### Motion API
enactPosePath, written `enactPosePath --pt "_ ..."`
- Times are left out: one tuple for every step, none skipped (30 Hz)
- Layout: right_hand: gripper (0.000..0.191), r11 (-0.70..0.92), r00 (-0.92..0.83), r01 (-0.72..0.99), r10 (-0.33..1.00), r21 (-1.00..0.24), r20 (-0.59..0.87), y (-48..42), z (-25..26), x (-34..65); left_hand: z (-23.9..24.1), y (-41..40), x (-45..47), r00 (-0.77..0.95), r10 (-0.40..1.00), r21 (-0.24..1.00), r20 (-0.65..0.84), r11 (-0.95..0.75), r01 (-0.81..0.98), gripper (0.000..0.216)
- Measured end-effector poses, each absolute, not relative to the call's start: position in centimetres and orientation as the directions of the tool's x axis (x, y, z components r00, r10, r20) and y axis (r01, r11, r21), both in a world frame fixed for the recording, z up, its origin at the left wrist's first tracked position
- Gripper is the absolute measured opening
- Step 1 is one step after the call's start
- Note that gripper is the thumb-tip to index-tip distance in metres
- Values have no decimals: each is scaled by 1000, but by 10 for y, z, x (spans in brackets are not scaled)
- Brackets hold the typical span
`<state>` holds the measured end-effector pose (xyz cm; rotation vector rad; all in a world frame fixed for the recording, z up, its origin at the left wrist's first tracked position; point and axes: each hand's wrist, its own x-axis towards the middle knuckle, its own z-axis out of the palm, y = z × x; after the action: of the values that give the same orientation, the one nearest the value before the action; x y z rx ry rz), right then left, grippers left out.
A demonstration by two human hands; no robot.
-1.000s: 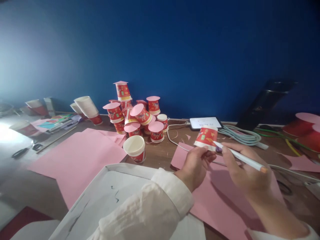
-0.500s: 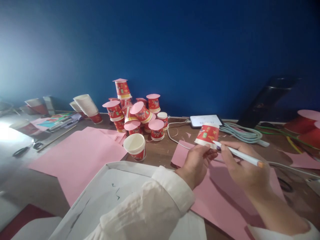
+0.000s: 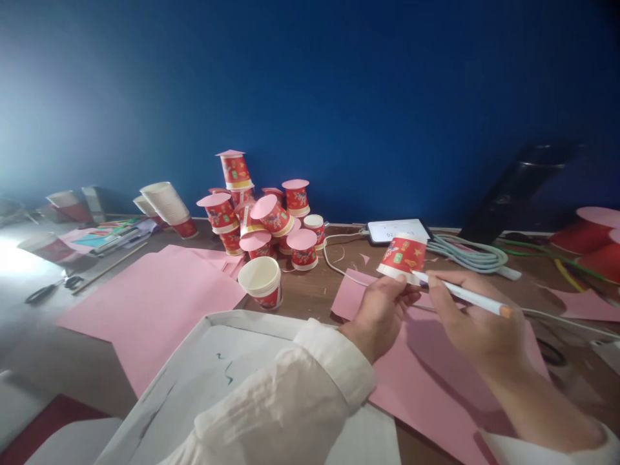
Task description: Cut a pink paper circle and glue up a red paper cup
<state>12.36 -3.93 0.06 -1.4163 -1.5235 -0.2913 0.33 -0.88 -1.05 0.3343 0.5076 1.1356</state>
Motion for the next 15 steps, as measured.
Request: enactPosePath --pt "19 285 182 855 618 -434 765 -39 1 124 -11 -8 3 327 922 501 -210 388 -773 7" --pt "18 283 183 855 621 -435 762 -40 1 124 -12 -8 4 325 923 501 -206 385 -775 8" --pt "19 281 183 854 624 -437 759 -40 1 124 -13 -8 4 324 924 501 -202 381 -777 8" --pt "19 279 183 854 628 -438 756 -40 1 124 -13 -7 4 322 926 499 -198 378 -780 9" --pt "20 276 183 855 631 -439 754 -40 1 123 -14 -7 4 319 927 497 -196 374 -783 9" --pt "21 274 182 857 632 -437 753 -40 1 123 -15 -7 4 316 929 493 -194 371 -787 9" --pt "22 272 181 858 633 -436 753 -40 1 123 -16 -7 4 316 930 490 -189 368 -790 9" --pt "23 273 178 859 633 -433 753 -40 1 123 -16 -7 4 314 932 488 -182 363 -794 9" --pt "23 277 174 860 631 -429 756 -40 1 122 -16 -7 5 313 933 486 -176 359 -797 8" --pt "22 282 168 860 631 -425 758 -40 1 122 -17 -7 4 311 935 484 -171 355 -800 8" --pt "21 287 163 859 632 -424 757 -40 1 122 -16 -7 4 310 936 482 -167 352 -802 7" --pt "21 286 163 858 634 -426 756 -40 1 122 -16 -7 4 308 937 481 -165 349 -804 7" --pt "20 283 165 859 635 -426 754 -40 1 121 -16 -7 4 307 937 481 -165 348 -805 7" --pt "20 277 169 860 637 -428 752 -40 1 121 -15 -7 4 304 938 481 -166 347 -805 8" --pt "21 272 170 862 640 -428 749 -40 1 121 -15 -7 4 304 938 482 -166 346 -805 8"
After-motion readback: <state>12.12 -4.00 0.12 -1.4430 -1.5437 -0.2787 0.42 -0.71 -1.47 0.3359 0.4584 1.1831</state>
